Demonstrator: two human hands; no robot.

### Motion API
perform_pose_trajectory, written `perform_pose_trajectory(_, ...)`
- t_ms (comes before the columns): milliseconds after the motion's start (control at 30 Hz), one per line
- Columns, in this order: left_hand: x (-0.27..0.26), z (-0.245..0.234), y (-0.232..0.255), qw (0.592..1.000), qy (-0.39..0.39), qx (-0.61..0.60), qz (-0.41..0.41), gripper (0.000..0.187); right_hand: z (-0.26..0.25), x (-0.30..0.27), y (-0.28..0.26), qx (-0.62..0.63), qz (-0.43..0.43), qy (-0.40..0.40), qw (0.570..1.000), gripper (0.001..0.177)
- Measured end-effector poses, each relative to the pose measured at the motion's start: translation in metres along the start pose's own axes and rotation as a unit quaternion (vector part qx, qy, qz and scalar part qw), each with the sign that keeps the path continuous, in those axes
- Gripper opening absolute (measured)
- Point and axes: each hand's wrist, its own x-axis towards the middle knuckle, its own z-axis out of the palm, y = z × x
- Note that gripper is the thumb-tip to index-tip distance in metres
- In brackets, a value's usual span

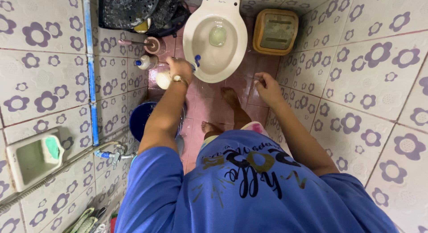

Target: The person cleans a toilet bowl with a scouring pad, pours liquid cleaner from a bottle into the bowl, and rinses the floor and toilet area using water from buckets and a handheld container.

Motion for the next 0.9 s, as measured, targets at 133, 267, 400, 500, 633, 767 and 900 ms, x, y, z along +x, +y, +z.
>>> perform_pose_trajectory(133, 0.005, -0.018, -0.019, 1.000, -0.005, 0.012, -0.003, 0.023, -0.001, -0.002, 0.000, -0.015, -0.009, 0.002, 1.000, 0.030)
perform_pose_trajectory(267, 0.004, -0.019, -0.022, 1.000, 0.011, 0.024, 0.006, 0.023, -0.001, -0.002, 0.011, 0.004, -0.015, 0.006, 1.000, 0.031)
perform_pose_trajectory(400, 0.004, -0.013, 0.000, 1.000, -0.002, 0.021, 0.019, 0.023, -0.002, -0.001, 0.020, -0.002, -0.023, 0.013, 1.000, 0.031)
perform_pose_trajectory(500, 0.005, -0.017, 0.018, 0.999, -0.018, -0.033, 0.024, 0.024, -0.004, 0.000, 0.023, 0.004, -0.016, 0.015, 1.000, 0.031)
perform_pose_trajectory(633, 0.008, -0.044, 0.034, 0.999, 0.009, -0.021, 0.040, 0.020, -0.005, 0.000, 0.024, 0.011, -0.008, 0.019, 1.000, 0.031)
perform_pose_trajectory(767, 0.015, -0.081, 0.040, 0.998, -0.029, -0.042, 0.034, 0.021, -0.007, -0.001, 0.020, 0.018, -0.019, 0.026, 0.999, 0.031)
perform_pose_trajectory(900, 0.016, -0.098, 0.041, 0.994, 0.080, -0.065, 0.030, 0.020, -0.011, -0.004, 0.012, 0.011, 0.013, 0.019, 1.000, 0.031)
